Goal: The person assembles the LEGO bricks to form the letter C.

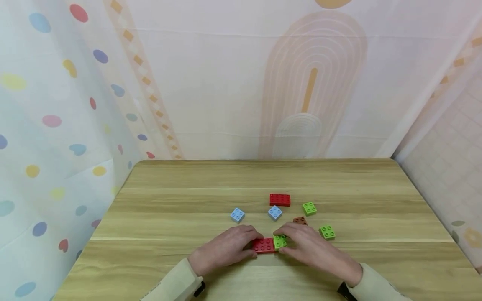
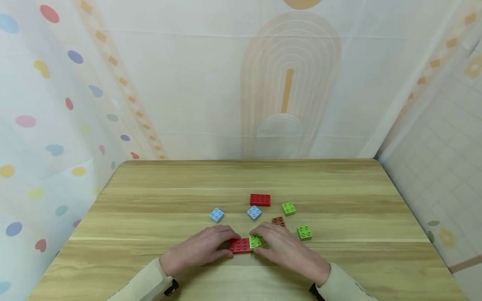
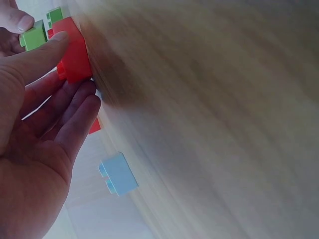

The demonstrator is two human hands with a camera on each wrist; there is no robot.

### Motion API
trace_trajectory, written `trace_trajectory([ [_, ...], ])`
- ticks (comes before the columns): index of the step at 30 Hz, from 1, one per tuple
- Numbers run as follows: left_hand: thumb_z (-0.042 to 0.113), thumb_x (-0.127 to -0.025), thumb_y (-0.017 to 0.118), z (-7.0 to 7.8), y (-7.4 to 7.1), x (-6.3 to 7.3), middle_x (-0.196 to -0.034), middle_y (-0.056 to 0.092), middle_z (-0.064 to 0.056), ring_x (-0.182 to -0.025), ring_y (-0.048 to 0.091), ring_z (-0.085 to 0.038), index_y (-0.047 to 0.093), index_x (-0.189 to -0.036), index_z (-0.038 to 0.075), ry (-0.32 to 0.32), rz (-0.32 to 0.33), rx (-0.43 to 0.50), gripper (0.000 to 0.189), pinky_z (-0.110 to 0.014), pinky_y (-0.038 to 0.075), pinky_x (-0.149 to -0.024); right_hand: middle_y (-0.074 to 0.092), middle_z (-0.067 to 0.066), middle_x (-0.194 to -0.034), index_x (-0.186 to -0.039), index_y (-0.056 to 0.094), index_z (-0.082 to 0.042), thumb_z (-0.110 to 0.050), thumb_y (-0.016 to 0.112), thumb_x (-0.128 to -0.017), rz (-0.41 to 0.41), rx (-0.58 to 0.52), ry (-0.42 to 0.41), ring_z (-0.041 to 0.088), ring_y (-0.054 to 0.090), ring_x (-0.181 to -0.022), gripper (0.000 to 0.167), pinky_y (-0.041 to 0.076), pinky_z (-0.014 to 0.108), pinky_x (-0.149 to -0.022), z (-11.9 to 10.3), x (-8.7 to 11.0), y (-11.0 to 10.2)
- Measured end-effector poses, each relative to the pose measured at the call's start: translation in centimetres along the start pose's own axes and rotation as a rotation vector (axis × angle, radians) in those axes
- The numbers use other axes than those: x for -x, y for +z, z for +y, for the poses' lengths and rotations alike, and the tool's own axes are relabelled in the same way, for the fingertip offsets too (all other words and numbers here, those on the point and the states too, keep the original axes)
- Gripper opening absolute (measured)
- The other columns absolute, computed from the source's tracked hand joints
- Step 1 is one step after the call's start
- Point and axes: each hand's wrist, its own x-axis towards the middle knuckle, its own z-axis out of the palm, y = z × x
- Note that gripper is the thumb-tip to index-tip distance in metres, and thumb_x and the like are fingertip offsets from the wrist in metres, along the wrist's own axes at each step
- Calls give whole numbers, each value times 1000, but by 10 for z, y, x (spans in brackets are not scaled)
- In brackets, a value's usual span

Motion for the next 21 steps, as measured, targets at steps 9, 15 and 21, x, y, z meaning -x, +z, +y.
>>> trace_trajectory([
  [9, 28, -97, 76, 0, 0, 0, -116, 67, 7, -105, 60, -2, 70, -126, 12, -13, -7, 25, 34, -24, 53, -92, 71, 2, -119, -122, 72, -8, -19, 81, -91, -7, 7, -15, 24, 66, -115, 34, 56, 46, -94, -1, -4, 2],
  [15, 28, -97, 76, 0, 0, 0, -116, 67, 7, -106, 60, -3, 70, -127, 12, -20, -10, 19, 34, -26, 53, -93, 71, 4, -120, -122, 72, -8, -21, 82, -90, -11, 25, -10, 24, 66, -114, 36, 57, 47, -94, -1, -5, 4],
  [21, 28, -97, 76, 1, -1, 0, -116, 67, 7, -106, 61, -4, 70, -127, 12, -21, -10, 19, 34, -26, 53, -93, 71, 4, -119, -121, 73, -8, -22, 82, -90, -16, 40, -20, 23, 67, -111, 36, 58, 44, -91, -1, -6, 4],
])
